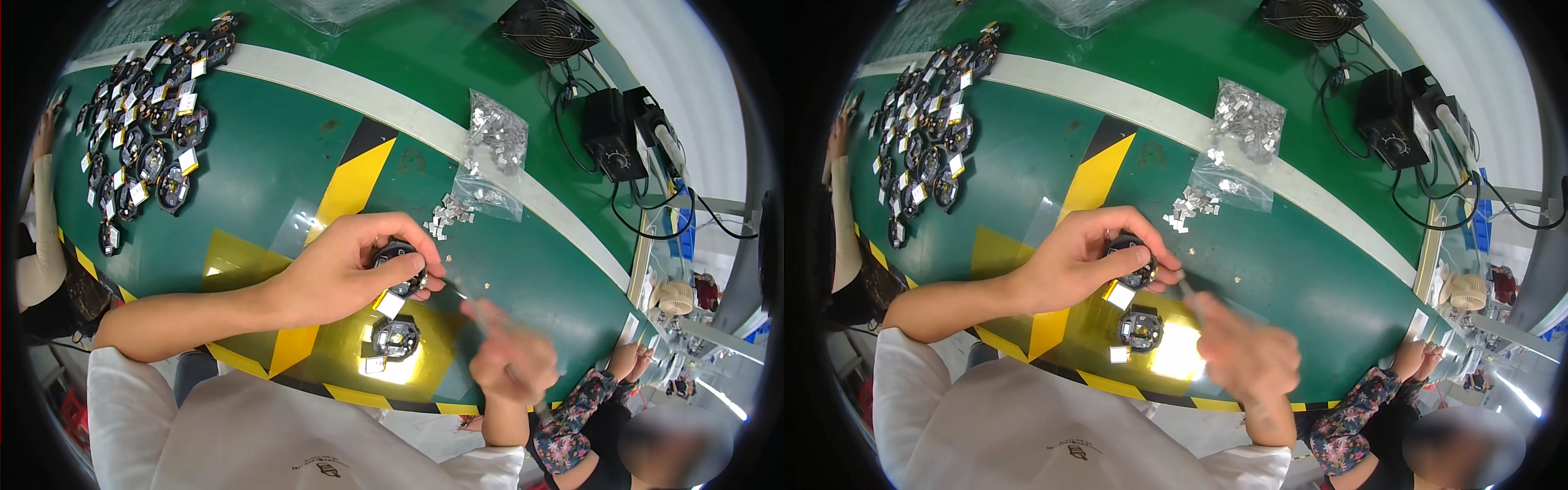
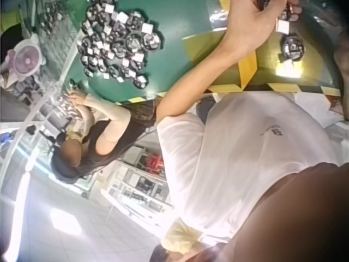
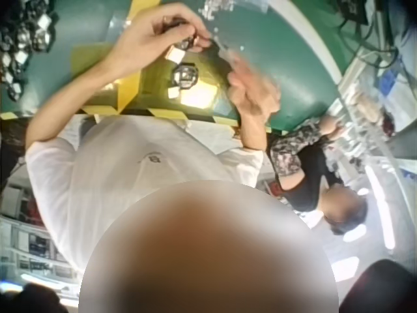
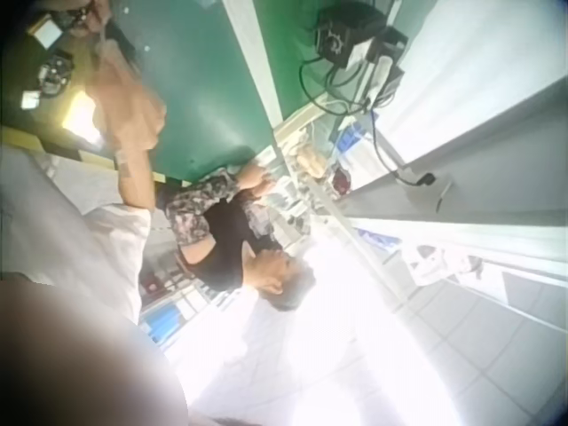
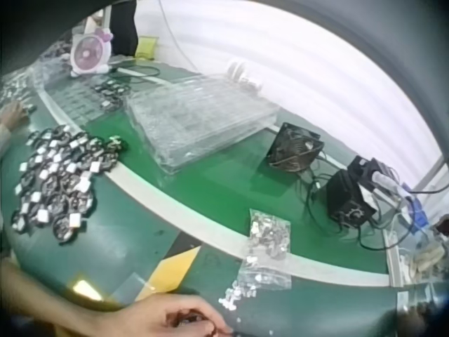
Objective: Assembling small electronic sensor modules on a production floor assembly line.
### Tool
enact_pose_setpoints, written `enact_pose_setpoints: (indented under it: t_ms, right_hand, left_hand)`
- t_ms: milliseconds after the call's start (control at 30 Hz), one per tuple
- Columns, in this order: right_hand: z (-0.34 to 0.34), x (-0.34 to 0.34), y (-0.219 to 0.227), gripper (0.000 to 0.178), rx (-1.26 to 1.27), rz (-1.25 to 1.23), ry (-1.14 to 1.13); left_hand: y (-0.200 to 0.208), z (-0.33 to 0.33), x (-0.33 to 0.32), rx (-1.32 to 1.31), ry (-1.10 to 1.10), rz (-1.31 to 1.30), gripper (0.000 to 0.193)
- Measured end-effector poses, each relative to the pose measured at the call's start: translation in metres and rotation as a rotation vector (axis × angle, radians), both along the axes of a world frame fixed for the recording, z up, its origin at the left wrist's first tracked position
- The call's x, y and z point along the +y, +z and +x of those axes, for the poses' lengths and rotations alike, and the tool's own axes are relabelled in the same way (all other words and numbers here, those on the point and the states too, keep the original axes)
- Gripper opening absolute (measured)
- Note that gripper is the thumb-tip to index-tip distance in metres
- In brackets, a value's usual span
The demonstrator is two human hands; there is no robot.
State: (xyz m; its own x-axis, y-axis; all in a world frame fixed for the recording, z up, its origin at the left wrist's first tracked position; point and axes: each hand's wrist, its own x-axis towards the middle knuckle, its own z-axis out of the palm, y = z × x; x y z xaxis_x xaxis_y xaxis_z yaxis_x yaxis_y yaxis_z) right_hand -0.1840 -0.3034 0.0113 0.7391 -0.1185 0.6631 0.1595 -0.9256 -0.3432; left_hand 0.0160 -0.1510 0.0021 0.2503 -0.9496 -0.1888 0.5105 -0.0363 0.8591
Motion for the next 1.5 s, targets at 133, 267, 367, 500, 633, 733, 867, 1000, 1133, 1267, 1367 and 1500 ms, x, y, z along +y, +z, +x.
enact_pose_setpoints:
  t_ms: [133, 267, 367, 500, 633, 733, 867, 1000, 1133, 1267, 1367, 1500]
  right_hand:
    - [0.022, -0.009, -0.006, 0.016, -0.264, 0.689, -0.069]
    - [0.027, -0.023, 0.002, 0.016, 0.171, 1.036, -0.312]
    - [0.024, -0.027, 0.004, 0.018, 0.175, 1.066, -0.342]
    - [0.019, -0.016, -0.001, 0.028, -0.036, 0.867, -0.234]
    - [0.019, -0.009, -0.003, 0.021, -0.156, 0.588, 0.065]
    - [0.019, -0.009, 0.002, 0.026, 0.055, 0.357, 0.128]
    - [0.015, -0.011, -0.004, 0.030, -0.006, 0.539, 0.135]
    - [0.015, -0.012, -0.001, 0.040, -0.003, 0.852, 0.100]
    - [0.013, -0.015, -0.008, 0.031, -0.010, 0.983, 0.159]
    - [0.013, -0.014, -0.008, 0.025, 0.000, 0.945, 0.188]
    - [0.014, -0.012, -0.010, 0.024, -0.026, 0.945, 0.171]
    - [0.011, -0.015, -0.010, 0.023, -0.020, 0.922, 0.166]
  left_hand:
    - [-0.005, 0.001, 0.000, -0.005, -0.030, -0.032, 0.022]
    - [-0.009, 0.006, 0.003, -0.044, -0.078, -0.103, 0.041]
    - [-0.009, 0.005, 0.002, -0.066, -0.105, -0.095, 0.048]
    - [-0.007, 0.002, -0.001, -0.038, -0.169, -0.063, 0.054]
    - [-0.006, 0.002, -0.001, 0.069, -0.202, -0.076, 0.056]
    - [-0.008, 0.000, 0.000, 0.058, -0.191, -0.085, 0.058]
    - [-0.003, 0.003, 0.001, 0.088, -0.239, -0.020, 0.059]
    - [-0.009, 0.004, 0.005, 0.124, -0.312, -0.098, 0.053]
    - [-0.006, 0.010, 0.004, 0.051, -0.350, -0.019, 0.051]
    - [-0.009, 0.009, 0.005, 0.007, -0.339, -0.034, 0.053]
    - [-0.010, 0.009, 0.006, -0.005, -0.329, -0.048, 0.053]
    - [-0.010, 0.008, 0.005, 0.002, -0.325, -0.055, 0.053]
